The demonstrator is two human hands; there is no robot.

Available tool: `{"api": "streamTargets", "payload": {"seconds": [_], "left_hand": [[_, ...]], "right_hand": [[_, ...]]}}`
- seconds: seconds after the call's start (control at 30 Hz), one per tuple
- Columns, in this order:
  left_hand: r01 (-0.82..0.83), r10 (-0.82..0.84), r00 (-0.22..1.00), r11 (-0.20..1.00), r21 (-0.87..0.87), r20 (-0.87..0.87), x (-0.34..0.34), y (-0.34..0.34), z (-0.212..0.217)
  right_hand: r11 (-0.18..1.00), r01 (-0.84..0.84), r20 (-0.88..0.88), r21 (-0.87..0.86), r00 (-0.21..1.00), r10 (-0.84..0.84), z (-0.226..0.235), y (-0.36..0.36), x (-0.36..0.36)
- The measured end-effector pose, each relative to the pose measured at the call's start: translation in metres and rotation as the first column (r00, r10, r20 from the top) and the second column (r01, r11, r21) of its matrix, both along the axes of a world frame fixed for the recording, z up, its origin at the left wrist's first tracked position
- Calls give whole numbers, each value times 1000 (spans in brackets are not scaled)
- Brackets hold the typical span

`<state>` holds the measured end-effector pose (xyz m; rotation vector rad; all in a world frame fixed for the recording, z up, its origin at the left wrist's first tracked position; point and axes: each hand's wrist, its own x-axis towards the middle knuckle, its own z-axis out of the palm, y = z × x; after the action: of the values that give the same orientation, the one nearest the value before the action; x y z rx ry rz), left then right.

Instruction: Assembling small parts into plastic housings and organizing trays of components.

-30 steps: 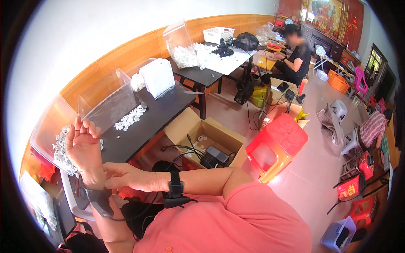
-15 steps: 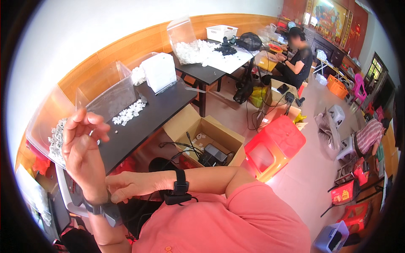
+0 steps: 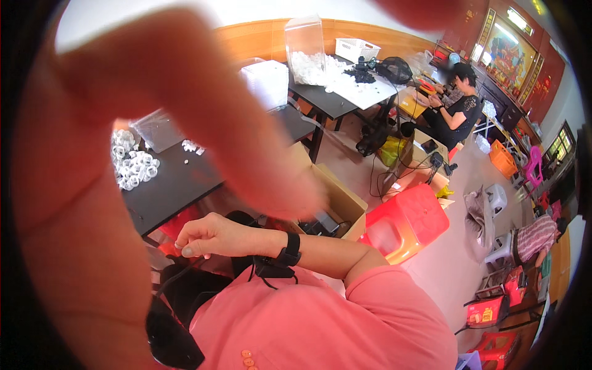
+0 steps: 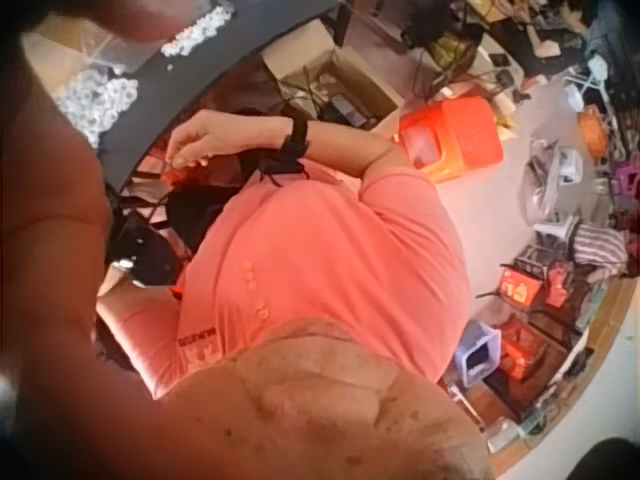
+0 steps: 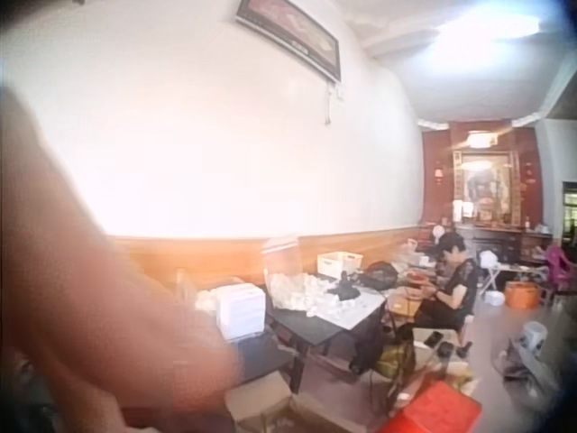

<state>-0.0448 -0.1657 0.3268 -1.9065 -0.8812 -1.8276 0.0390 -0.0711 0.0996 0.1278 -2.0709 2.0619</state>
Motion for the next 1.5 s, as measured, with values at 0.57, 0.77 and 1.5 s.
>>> {"api": "streamTargets", "payload": {"seconds": [0.57,0.77,1.5], "left_hand": [[-254,271,874,962,96,-404,-6,-3,14],[-371,374,806,923,101,-459,-5,0,33],[594,173,596,563,-575,784,-94,-90,-211]], "right_hand": [[967,256,-45,15,966,-255,31,69,29],[961,272,11,50,962,-272,33,52,29],[906,414,79,86,904,-420,3,63,61]]}}
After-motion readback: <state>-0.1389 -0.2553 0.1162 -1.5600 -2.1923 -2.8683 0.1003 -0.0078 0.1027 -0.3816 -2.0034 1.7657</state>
